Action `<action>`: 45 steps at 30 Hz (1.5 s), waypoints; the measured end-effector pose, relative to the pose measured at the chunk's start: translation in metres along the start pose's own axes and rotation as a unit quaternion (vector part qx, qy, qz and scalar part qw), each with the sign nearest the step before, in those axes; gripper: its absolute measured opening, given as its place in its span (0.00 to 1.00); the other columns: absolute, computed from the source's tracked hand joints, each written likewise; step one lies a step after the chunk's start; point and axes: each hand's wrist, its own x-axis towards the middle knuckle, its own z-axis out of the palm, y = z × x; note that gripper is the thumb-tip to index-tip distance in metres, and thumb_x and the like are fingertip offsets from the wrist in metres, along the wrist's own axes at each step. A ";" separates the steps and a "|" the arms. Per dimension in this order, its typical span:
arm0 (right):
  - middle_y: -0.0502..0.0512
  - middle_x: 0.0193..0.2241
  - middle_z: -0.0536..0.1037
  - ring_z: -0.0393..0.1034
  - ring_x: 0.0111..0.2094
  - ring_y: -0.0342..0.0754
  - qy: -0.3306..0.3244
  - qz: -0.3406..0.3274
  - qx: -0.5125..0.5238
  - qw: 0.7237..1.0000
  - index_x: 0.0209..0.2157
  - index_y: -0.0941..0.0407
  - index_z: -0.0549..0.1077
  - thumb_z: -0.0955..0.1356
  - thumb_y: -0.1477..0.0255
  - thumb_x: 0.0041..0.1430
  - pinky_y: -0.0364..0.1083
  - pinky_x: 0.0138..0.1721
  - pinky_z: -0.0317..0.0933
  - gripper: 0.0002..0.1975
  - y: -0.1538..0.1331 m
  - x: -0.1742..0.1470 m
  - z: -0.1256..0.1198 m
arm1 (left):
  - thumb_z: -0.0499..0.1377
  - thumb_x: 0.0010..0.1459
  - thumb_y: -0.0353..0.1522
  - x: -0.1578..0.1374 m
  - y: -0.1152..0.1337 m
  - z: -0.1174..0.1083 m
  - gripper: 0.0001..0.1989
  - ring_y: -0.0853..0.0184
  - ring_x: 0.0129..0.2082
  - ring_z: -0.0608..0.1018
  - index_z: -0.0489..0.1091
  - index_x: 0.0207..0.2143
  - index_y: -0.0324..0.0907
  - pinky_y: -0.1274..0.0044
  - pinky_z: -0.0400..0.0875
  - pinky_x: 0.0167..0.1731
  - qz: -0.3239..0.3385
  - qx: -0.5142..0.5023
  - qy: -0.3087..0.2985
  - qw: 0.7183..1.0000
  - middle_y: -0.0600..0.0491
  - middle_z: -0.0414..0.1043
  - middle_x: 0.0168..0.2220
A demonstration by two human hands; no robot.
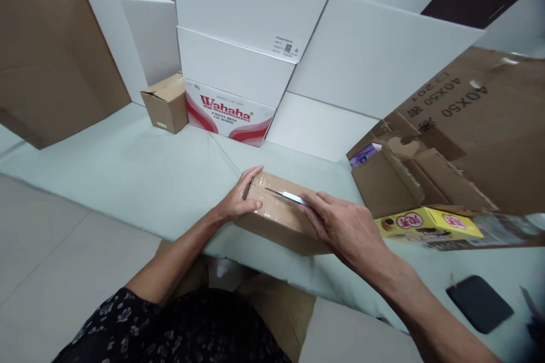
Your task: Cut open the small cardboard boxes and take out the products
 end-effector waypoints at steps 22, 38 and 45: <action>0.58 0.29 0.80 0.77 0.31 0.50 -0.186 -0.021 -0.153 0.970 0.41 0.57 0.77 0.63 0.79 0.68 0.46 0.28 0.50 0.11 -0.039 0.042 -0.034 | 0.66 0.47 0.37 -0.006 -0.012 0.019 0.47 0.42 0.68 0.65 0.59 0.71 0.48 0.56 0.61 0.66 -0.031 -0.164 0.081 0.983 0.46 0.62 0.69; 0.61 0.36 0.83 0.77 0.31 0.53 -0.280 -0.002 -0.131 0.951 0.46 0.55 0.79 0.61 0.79 0.69 0.48 0.26 0.45 0.16 0.011 0.016 -0.044 | 0.62 0.42 0.32 -0.007 -0.006 0.023 0.41 0.43 0.65 0.68 0.70 0.63 0.46 0.58 0.67 0.62 -0.057 -0.160 0.150 0.974 0.47 0.68 0.65; 0.60 0.32 0.83 0.76 0.29 0.52 -0.304 0.007 -0.129 0.944 0.40 0.56 0.81 0.63 0.82 0.63 0.47 0.27 0.46 0.16 0.011 0.017 -0.053 | 0.61 0.40 0.31 -0.003 -0.010 0.025 0.40 0.43 0.65 0.68 0.73 0.60 0.45 0.57 0.62 0.65 -0.066 -0.162 0.165 0.971 0.48 0.71 0.62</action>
